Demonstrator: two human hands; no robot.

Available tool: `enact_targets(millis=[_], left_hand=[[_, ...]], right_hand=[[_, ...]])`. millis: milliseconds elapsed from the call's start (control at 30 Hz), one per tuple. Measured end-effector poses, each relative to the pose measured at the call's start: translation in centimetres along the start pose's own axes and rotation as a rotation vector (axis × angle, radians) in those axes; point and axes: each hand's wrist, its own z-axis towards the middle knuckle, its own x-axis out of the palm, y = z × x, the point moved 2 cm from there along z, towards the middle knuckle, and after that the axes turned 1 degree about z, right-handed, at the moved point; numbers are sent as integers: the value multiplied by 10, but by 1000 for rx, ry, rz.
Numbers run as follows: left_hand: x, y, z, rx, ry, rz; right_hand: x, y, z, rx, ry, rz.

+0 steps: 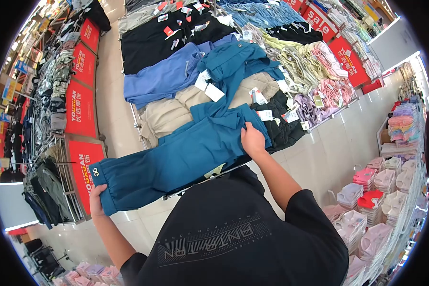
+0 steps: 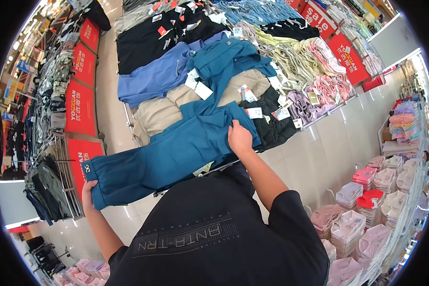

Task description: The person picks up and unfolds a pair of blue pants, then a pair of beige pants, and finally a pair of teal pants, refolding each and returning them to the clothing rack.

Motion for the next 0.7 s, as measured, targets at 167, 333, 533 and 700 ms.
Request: enact_targets(millis=[167, 333, 533, 700], left_hand=[[14, -25, -10, 20, 25, 54], [12, -41, -19, 38, 31, 89], [35, -38, -20, 10, 77, 39], [140, -11, -8, -98, 187, 104]], right_hand=[[-24, 20, 10, -151, -6, -134], [7, 35, 7, -681, -153, -226], [59, 18, 15, -607, 21, -264], [48, 37, -1, -550, 153, 144]])
